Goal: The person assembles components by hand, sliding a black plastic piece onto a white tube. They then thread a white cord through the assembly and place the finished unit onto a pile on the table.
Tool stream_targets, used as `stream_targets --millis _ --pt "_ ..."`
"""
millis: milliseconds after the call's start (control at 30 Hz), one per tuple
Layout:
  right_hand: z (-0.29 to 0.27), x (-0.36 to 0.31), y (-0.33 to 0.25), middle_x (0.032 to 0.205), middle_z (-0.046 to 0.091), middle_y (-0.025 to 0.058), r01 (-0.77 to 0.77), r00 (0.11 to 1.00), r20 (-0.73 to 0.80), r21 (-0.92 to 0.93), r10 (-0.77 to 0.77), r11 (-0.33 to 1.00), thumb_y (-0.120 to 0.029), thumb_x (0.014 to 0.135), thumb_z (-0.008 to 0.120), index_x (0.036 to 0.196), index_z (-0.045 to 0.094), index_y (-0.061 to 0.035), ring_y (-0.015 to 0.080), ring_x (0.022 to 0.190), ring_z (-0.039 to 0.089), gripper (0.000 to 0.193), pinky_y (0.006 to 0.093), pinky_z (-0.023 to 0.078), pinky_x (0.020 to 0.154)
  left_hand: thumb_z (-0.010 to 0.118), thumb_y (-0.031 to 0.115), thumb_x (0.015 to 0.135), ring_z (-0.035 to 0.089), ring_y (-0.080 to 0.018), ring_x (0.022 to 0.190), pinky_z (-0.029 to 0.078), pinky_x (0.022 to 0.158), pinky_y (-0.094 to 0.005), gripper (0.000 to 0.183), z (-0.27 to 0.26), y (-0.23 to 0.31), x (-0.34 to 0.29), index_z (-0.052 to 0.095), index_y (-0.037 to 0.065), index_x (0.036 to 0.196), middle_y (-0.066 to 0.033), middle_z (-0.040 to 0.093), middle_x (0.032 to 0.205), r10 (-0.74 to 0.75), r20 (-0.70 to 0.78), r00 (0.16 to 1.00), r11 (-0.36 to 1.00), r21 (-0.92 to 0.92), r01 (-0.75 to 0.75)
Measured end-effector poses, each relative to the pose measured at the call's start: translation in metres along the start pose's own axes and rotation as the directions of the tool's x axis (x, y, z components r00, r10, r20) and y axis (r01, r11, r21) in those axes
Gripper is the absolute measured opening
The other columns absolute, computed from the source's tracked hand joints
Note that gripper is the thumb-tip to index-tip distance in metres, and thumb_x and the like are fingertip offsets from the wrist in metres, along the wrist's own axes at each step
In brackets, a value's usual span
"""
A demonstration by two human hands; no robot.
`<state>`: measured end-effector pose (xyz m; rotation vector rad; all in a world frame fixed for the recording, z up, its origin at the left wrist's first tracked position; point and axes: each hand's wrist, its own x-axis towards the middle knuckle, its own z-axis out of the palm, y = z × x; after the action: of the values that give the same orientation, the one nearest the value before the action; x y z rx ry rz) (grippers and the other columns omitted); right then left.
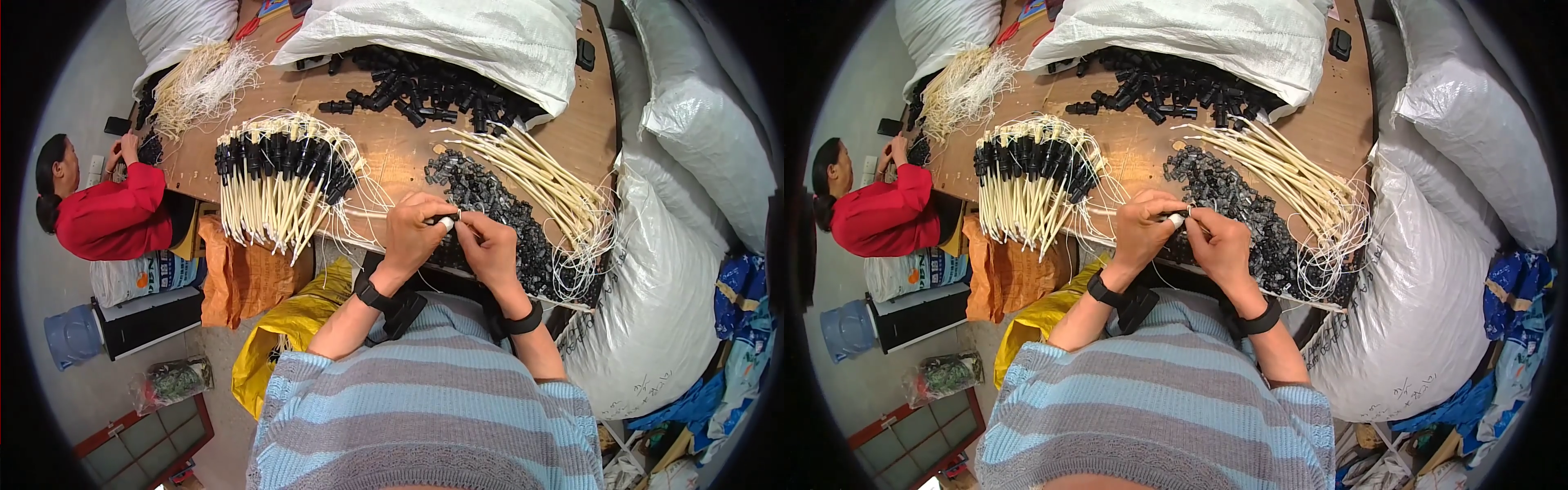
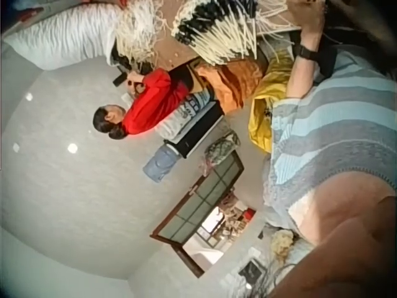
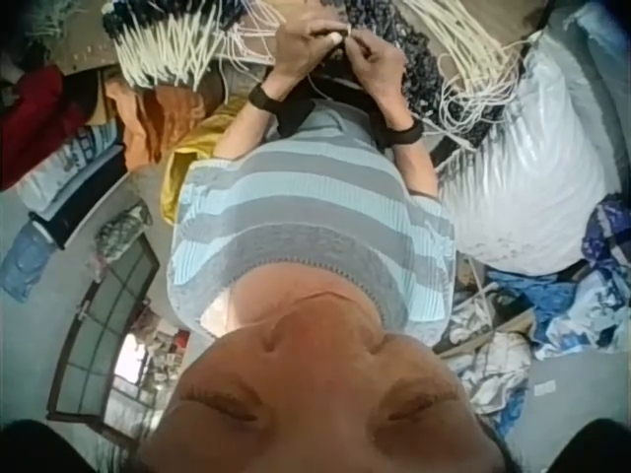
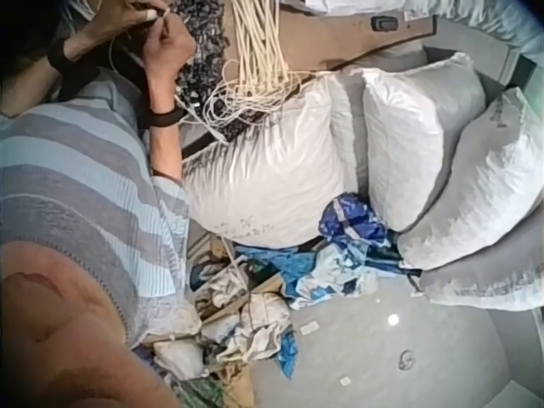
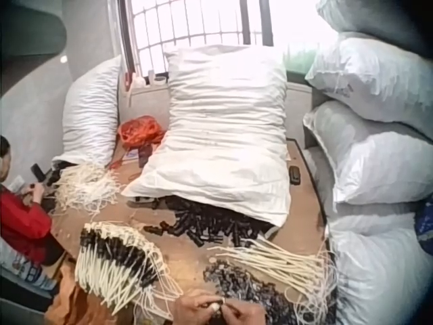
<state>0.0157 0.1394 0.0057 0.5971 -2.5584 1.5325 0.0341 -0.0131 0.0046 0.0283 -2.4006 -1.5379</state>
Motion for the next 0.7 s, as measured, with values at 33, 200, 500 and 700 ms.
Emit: stream_targets --millis 33,200,500,700 --pt "-0.001 -0.001 0.0 0.06 0.055 0.0037 -0.176 0.983 0.081 0.181 0.163 0.968 -0.01 0.087 0.064 0.086 0.066 -0.0034 0.0085 0.05 0.048 0.006 0.0262 0.036 0.046 0.07 0.002 0.069 0.063 -0.0213 0.082 0.05 0.069 -0.0292 0.019 -0.001 0.003 0.001 0.074 0.006 0.087 -0.0067 0.068 0.086 0.06 -0.01 0.998 0.994 0.09 -0.059" --pt "-0.004 0.002 -0.005 0.063 0.051 -0.0052 -0.364 0.93 0.193 0.365 0.313 0.857 -0.012 0.09 0.065 0.091 0.067 0.0003 0.0016 0.06 0.041 0.012 0.0216 0.034 0.051 0.071 0.001 0.068 0.062 -0.0233 0.081 0.049 0.07 -0.0303 0.024 -0.004 0.005 0.001 0.074 0.007 0.091 -0.0073 0.068 0.086 0.147 0.002 0.989 0.966 0.213 -0.144" --pt "0.001 -0.003 0.001 0.058 0.055 0.0132 -0.069 0.998 0.011 0.058 0.069 0.996 -0.011 0.086 0.066 0.086 0.069 -0.0031 0.0215 0.048 0.055 0.008 0.0308 0.04 0.046 0.07 -0.003 0.069 0.06 -0.0121 0.071 0.048 0.064 -0.0237 0.024 0.001 0.002 0.0 0.073 0.003 0.092 -0.0059 0.062 0.075 -0.165 0.137 0.977 0.975 -0.124 0.182" --pt "0.0 0.001 -0.006 0.065 0.056 -0.0062 -0.438 0.897 0.255 0.414 0.36 0.798 -0.005 0.088 0.067 0.094 0.068 -0.0004 0.0004 0.057 0.043 0.008 0.0175 0.033 0.052 0.07 -0.001 0.068 0.055 -0.0085 0.063 0.044 0.057 -0.0223 0.013 -0.012 -0.001 0.001 0.07 0.001 0.081 -0.0025 0.057 0.07 -0.103 0.03 0.994 0.994 0.046 0.102"
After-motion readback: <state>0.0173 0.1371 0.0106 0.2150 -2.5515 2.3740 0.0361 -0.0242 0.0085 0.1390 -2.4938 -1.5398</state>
